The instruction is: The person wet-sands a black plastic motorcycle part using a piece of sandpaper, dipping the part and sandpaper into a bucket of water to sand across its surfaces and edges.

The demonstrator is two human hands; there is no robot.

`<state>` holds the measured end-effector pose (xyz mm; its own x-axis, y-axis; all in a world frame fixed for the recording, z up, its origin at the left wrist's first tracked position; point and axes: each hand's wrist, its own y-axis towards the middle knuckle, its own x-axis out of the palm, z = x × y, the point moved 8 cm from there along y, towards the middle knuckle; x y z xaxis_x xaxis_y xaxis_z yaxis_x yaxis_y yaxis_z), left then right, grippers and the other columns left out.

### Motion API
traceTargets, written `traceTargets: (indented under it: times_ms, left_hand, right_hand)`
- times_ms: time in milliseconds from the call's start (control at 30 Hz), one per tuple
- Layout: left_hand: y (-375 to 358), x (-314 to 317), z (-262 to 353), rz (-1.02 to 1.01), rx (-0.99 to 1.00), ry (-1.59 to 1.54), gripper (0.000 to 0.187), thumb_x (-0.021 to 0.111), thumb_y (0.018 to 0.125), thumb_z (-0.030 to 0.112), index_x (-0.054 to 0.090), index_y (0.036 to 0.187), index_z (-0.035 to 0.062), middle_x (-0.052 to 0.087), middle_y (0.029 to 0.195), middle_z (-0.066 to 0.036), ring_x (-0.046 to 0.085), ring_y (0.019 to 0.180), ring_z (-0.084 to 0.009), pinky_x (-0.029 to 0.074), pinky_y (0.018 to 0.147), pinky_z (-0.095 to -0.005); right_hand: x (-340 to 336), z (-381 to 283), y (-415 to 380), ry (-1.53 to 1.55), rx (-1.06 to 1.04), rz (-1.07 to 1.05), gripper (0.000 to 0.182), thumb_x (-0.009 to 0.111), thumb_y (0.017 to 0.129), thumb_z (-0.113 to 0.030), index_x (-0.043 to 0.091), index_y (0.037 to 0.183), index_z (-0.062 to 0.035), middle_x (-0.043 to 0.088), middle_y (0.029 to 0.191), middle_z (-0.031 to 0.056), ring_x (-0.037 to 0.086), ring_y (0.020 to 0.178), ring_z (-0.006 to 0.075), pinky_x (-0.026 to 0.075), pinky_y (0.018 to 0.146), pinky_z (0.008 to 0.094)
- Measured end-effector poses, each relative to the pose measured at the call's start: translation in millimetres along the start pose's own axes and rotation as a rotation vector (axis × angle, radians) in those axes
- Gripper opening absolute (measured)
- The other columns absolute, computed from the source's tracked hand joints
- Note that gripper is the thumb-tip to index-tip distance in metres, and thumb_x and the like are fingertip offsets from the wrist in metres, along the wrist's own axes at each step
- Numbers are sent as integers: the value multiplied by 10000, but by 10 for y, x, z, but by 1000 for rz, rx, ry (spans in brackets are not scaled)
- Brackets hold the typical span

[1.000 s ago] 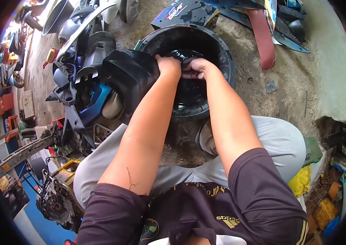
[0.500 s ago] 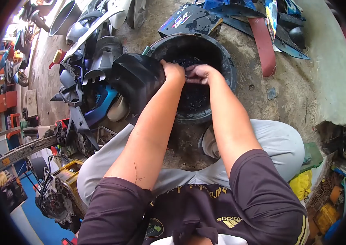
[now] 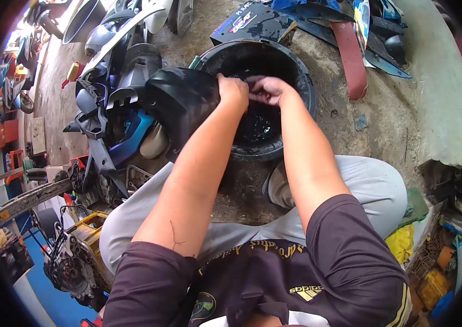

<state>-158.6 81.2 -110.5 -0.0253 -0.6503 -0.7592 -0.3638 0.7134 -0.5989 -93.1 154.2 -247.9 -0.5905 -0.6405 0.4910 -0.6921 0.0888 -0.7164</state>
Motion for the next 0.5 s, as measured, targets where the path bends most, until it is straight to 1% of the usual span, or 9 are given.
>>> traceTargets:
  times_ms: [33, 67, 100, 200, 300, 333, 400, 433, 500]
  left_hand:
    - [-76, -104, -69, 59, -5, 6, 612, 966, 718, 521, 846, 1203, 167, 827, 1235, -57, 786, 1164, -240, 490, 1069, -511]
    - [-122, -153, -156, 49, -22, -26, 615, 964, 716, 536, 847, 1196, 171, 829, 1222, -56, 787, 1151, -242, 500, 1050, -484]
    - [-137, -199, -256, 43, -44, -56, 618, 962, 713, 550, 847, 1190, 175, 830, 1209, -55, 789, 1137, -245, 510, 1030, -457]
    - [-293, -368, -428, 168, -11, -167, 632, 951, 720, 539, 832, 1212, 161, 815, 1225, -69, 777, 1140, -279, 528, 994, -455]
    - [-446, -448, -501, 328, 32, -274, 670, 948, 715, 530, 815, 1245, 143, 804, 1250, -76, 763, 1172, -288, 533, 988, -465]
    - [-479, -472, -513, 378, 49, -302, 686, 947, 712, 528, 809, 1259, 137, 800, 1259, -78, 758, 1185, -289, 534, 987, -467]
    - [-467, -391, -531, 276, 18, -261, 728, 942, 718, 524, 788, 1317, 140, 799, 1264, -79, 748, 1210, -282, 530, 1003, -465]
    - [-455, -347, -531, 226, 3, -245, 749, 939, 721, 522, 777, 1346, 142, 798, 1267, -80, 743, 1222, -279, 528, 1010, -464]
    - [-461, -353, -517, 199, -10, -210, 724, 948, 723, 539, 797, 1306, 137, 806, 1256, -71, 754, 1198, -272, 528, 996, -453]
  right_hand:
    - [48, -131, -139, 74, -38, 51, 517, 569, 923, 112, 616, 1411, -53, 759, 1156, 158, 784, 1028, 309, 690, 948, 435]
    - [-1, -192, -218, 45, -77, 175, 544, 559, 947, 101, 553, 1466, -62, 735, 1209, 179, 775, 1070, 348, 678, 1002, 517]
    - [-192, -115, -130, 13, -7, 329, 475, 532, 994, 53, 603, 1440, -94, 741, 1205, 153, 768, 1138, 300, 678, 967, 540]
    - [-628, 89, 250, -753, -10, 656, 319, 549, 1024, -75, 729, 1286, -46, 760, 1205, 135, 770, 1100, 266, 655, 864, 485]
    - [-575, 59, 246, -1198, 119, 626, 303, 583, 1021, -146, 765, 1199, 18, 784, 1196, 167, 770, 1052, 287, 627, 795, 469]
    - [-579, 57, 226, -1142, 99, 637, 309, 578, 1020, -143, 762, 1209, 18, 788, 1175, 171, 775, 1028, 290, 626, 782, 476]
    - [-685, 156, 407, -780, 26, 578, 327, 521, 1005, -53, 765, 1218, -9, 787, 1090, 170, 791, 961, 293, 654, 726, 465]
    - [-170, 8, -201, -202, -3, 417, 414, 459, 970, 56, 749, 1255, -22, 758, 1134, 165, 780, 1068, 295, 705, 815, 443]
    - [60, -158, -314, 27, -7, 200, 521, 474, 920, 130, 654, 1389, -6, 724, 1230, 162, 787, 1020, 322, 720, 918, 429]
